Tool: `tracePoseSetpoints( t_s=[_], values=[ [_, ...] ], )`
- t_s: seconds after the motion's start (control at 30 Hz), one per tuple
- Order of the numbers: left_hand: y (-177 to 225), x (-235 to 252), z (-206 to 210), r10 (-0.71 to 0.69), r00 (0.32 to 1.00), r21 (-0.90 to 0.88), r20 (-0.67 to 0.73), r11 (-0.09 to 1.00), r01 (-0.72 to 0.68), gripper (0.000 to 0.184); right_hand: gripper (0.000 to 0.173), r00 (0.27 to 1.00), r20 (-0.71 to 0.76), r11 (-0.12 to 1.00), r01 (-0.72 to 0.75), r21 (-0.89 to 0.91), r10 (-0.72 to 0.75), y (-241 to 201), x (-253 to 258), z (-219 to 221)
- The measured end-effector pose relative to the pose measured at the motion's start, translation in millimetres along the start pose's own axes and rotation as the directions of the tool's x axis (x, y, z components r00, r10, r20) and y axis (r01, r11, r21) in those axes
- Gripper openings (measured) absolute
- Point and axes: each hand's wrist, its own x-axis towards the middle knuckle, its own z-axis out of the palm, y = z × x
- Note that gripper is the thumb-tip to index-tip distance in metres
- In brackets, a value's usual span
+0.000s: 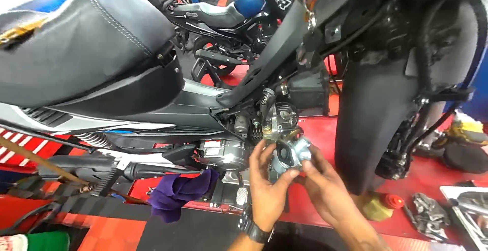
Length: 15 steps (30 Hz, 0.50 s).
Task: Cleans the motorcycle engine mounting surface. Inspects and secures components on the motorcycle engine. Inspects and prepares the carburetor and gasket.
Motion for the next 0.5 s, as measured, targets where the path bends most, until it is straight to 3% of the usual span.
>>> tracePoseSetpoints(
  t_s=[0.2,0.5],
  values=[
    [-11,7,3,-0.034,0.999,-0.117,0.041,0.992,0.039,0.087,0.068,1.000,0.008,1.000,0.018,0.014,-0.018,-3,14,-7],
    [-26,18,0,-0.026,0.998,-0.004,-0.062,1.000,0.025,0.090,0.073,0.999,0.045,0.997,0.020,0.074,-0.023,0,34,-5]
  ],
)
